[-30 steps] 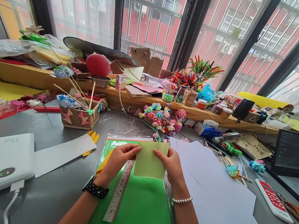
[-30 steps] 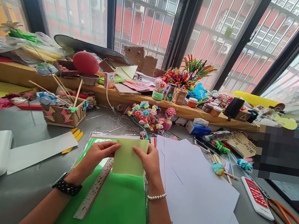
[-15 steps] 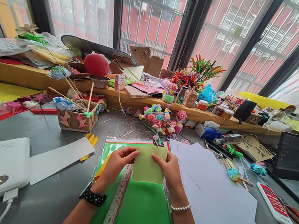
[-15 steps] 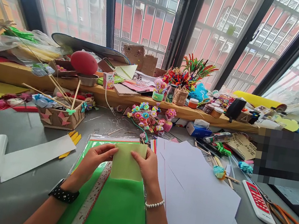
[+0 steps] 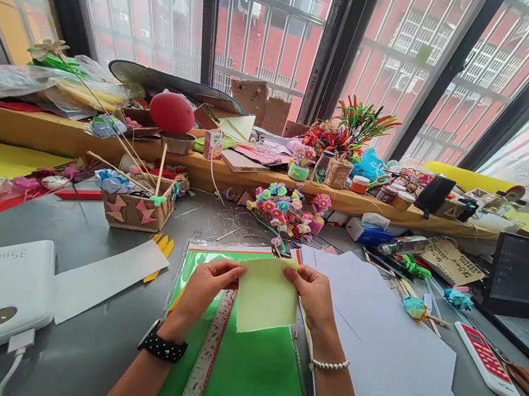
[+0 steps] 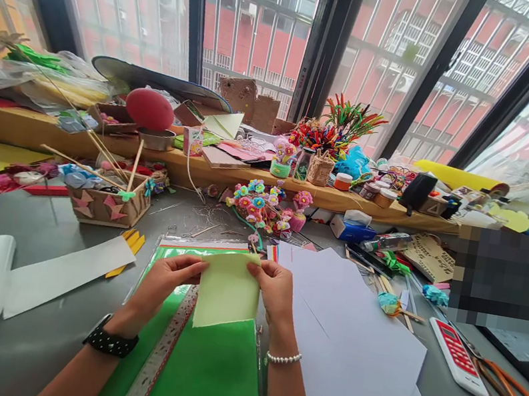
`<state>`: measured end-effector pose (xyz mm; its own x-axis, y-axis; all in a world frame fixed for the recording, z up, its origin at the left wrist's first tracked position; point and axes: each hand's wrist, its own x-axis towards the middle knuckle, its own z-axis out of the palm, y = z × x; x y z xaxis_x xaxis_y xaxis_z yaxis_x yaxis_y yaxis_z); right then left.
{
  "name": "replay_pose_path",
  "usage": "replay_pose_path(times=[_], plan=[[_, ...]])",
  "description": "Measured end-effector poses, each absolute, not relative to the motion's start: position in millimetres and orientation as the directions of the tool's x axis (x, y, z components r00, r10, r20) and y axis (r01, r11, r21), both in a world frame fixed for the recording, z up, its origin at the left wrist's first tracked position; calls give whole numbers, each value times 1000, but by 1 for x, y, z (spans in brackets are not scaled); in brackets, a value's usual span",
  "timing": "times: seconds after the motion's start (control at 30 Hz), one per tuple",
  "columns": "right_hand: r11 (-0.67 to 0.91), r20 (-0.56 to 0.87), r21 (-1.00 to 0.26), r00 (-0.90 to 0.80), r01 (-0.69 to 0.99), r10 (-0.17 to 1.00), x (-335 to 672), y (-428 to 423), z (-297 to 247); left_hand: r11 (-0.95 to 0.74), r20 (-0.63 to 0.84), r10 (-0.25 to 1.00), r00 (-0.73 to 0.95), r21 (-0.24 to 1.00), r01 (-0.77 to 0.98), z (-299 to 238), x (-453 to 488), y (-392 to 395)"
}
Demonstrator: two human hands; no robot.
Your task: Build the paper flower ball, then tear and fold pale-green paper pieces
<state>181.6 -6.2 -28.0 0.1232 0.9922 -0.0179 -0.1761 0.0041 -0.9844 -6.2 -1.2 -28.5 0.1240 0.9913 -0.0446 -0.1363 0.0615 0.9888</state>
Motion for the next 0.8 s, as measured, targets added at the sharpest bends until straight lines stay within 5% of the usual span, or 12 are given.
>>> replay_pose_path(times=[0.27, 0.5, 0.8], plan=[[-34, -34, -999, 7, 12, 999, 177, -11, -27, -144, 70, 964, 256, 948, 285, -23, -6, -4], [17, 26, -994, 80, 106, 996, 176, -10, -30, -122, 10, 948, 319, 935, 332, -18, -3, -10], [84, 67, -955, -70, 284, 995, 165, -12, -32, -233, 37, 922, 385, 848, 476, -21, -3, -7]])
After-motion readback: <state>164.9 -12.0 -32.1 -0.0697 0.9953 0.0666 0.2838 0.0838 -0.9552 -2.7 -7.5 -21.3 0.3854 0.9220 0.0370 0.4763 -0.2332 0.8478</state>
